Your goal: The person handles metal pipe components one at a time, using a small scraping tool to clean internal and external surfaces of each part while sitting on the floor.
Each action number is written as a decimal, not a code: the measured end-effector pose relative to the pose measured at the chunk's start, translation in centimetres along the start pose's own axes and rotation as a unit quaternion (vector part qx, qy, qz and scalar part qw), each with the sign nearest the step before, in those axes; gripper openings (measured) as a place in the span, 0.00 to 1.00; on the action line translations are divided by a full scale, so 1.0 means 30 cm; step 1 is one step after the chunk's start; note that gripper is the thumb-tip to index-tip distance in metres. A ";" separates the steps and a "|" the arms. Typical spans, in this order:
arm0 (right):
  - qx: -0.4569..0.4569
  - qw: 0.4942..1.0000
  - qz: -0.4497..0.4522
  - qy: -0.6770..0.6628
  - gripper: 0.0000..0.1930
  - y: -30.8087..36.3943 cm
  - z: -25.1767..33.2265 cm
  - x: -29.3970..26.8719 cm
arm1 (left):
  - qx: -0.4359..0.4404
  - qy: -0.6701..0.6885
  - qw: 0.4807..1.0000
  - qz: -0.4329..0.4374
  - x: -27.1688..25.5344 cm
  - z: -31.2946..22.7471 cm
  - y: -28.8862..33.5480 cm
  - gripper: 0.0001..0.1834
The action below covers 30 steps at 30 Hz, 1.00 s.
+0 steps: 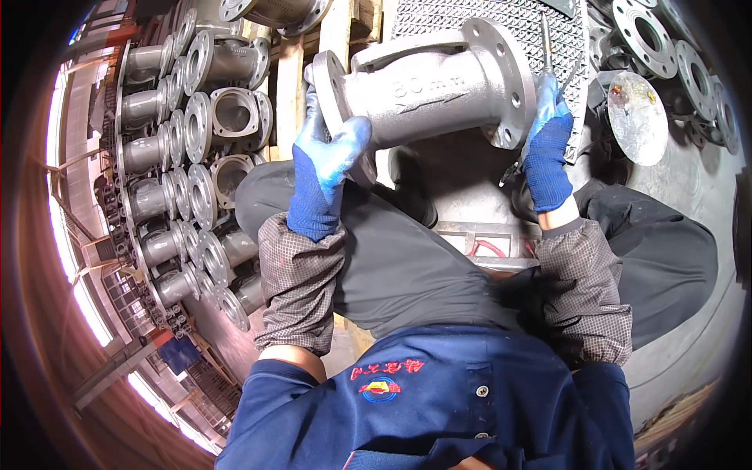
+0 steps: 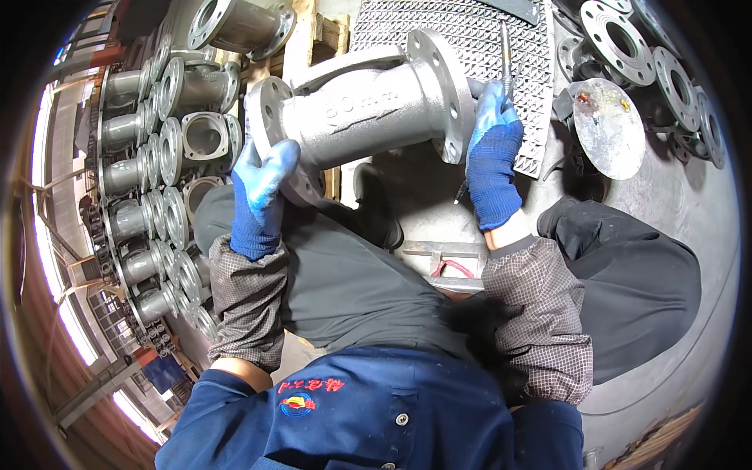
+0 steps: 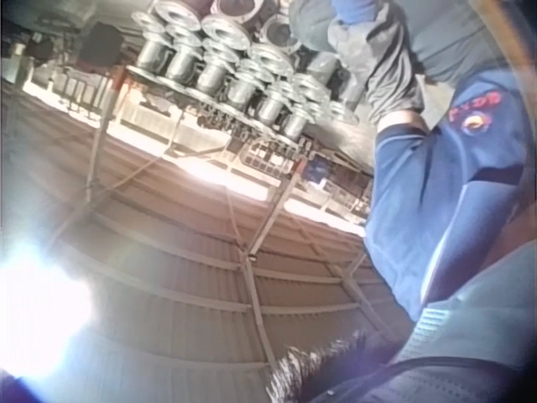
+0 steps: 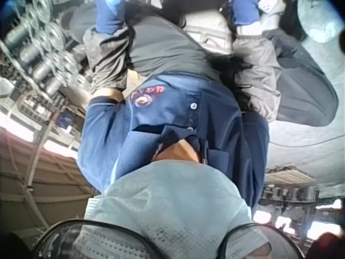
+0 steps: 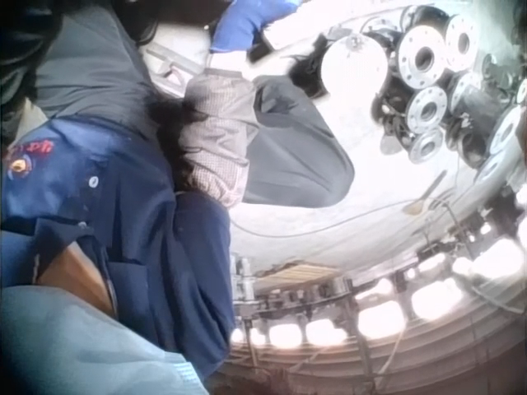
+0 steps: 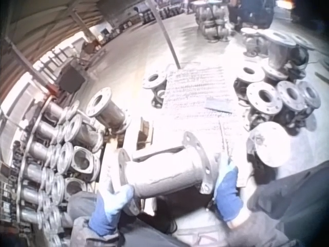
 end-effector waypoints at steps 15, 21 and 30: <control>0.041 0.999 0.022 0.008 0.22 0.007 0.045 0.007 | -0.027 -0.009 1.000 0.006 0.002 -0.016 -0.017 0.21; 0.018 0.996 0.035 0.080 0.25 0.010 0.061 0.001 | -0.036 0.033 0.999 0.016 -0.011 0.007 -0.023 0.22; -0.127 0.990 0.048 0.049 0.21 -0.062 0.226 -0.055 | 0.027 -0.026 0.999 0.005 0.068 -0.065 -0.032 0.26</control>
Point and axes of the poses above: each hand's wrist, its own y-axis away from the middle knuckle, its own x-axis out of the palm, z = x × y, the point moved 3 cm from there along -y, towards the middle knuckle, and after that the axes turned 1 degree about -y, right-handed, at the moved point
